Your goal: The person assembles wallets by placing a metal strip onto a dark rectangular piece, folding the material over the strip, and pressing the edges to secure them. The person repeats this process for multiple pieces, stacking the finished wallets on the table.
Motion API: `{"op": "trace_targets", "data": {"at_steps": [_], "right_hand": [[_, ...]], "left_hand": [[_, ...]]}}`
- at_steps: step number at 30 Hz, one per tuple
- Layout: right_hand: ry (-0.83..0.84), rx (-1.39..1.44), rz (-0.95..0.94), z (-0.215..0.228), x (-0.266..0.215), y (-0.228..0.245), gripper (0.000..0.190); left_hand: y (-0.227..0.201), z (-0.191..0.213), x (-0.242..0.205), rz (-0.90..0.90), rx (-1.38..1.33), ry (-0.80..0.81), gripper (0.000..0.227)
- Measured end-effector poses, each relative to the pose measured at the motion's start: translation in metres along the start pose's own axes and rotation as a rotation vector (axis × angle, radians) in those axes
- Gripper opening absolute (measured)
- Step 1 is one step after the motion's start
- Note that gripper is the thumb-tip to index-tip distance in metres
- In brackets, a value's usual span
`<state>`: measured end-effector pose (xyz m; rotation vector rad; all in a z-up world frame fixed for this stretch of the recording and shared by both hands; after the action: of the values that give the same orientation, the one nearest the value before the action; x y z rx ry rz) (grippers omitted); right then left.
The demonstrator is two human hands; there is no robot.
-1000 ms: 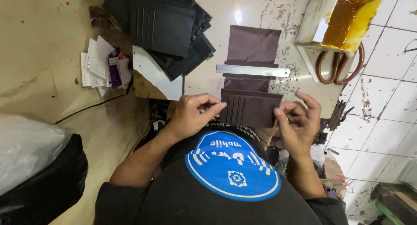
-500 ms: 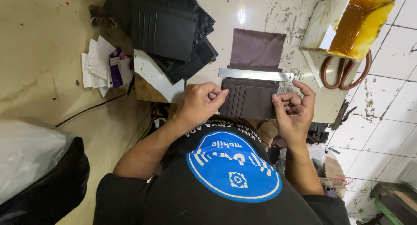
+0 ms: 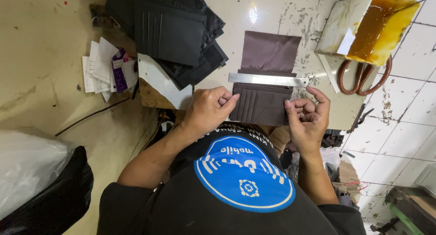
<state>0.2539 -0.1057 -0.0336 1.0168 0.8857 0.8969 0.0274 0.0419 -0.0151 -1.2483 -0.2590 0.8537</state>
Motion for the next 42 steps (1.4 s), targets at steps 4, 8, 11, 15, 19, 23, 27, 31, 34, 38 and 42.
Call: {"op": "trace_targets", "data": {"at_steps": [4, 8, 11, 15, 19, 23, 27, 31, 34, 38, 42], "right_hand": [[-0.001, -0.005, 0.002, 0.0, 0.0, -0.002, 0.055], [-0.009, 0.008, 0.007, -0.001, 0.0, -0.003, 0.055], [-0.015, 0.007, 0.006, -0.001, 0.001, -0.002, 0.055], [-0.021, -0.019, 0.005, -0.003, 0.001, -0.001, 0.056], [-0.048, -0.006, -0.016, -0.002, 0.002, -0.002, 0.054], [-0.06, -0.047, -0.014, -0.003, 0.002, 0.004, 0.054], [-0.058, -0.108, 0.002, -0.003, 0.004, 0.008, 0.052], [-0.05, -0.133, 0.012, -0.002, 0.006, 0.011, 0.053], [-0.051, -0.137, 0.009, -0.002, 0.006, 0.012, 0.054], [-0.041, -0.175, 0.004, -0.002, 0.008, 0.016, 0.053], [-0.03, -0.225, 0.018, -0.003, 0.01, 0.024, 0.053]], "left_hand": [[0.0, 0.0, 0.001, 0.005, 0.016, 0.017, 0.021], [-0.002, 0.0, 0.001, 0.034, 0.013, 0.015, 0.02], [-0.007, 0.002, 0.001, 0.038, 0.033, 0.018, 0.021], [-0.008, 0.0, 0.001, 0.047, 0.036, 0.003, 0.021], [-0.003, 0.0, 0.001, 0.05, 0.09, 0.062, 0.02], [-0.005, -0.002, 0.001, 0.072, 0.053, 0.052, 0.02], [-0.007, -0.001, 0.002, 0.089, 0.045, 0.057, 0.021], [-0.007, -0.002, 0.003, 0.096, 0.042, 0.056, 0.021], [-0.008, -0.002, 0.003, 0.104, 0.036, 0.054, 0.021], [-0.009, -0.003, 0.003, 0.103, 0.044, 0.051, 0.021], [-0.011, -0.003, 0.003, 0.09, 0.084, 0.053, 0.021]]}}
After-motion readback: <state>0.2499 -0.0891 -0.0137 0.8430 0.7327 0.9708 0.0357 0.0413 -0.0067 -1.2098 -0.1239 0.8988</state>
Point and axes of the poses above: each hand's wrist, its own x-axis towards the middle knuckle, its own z-axis out of the back of the hand, y = z × x, the point moved 2 cm from there along x, towards the middle knuckle, and after that the axes turned 13 degrees about y, right-handed, at the moved point
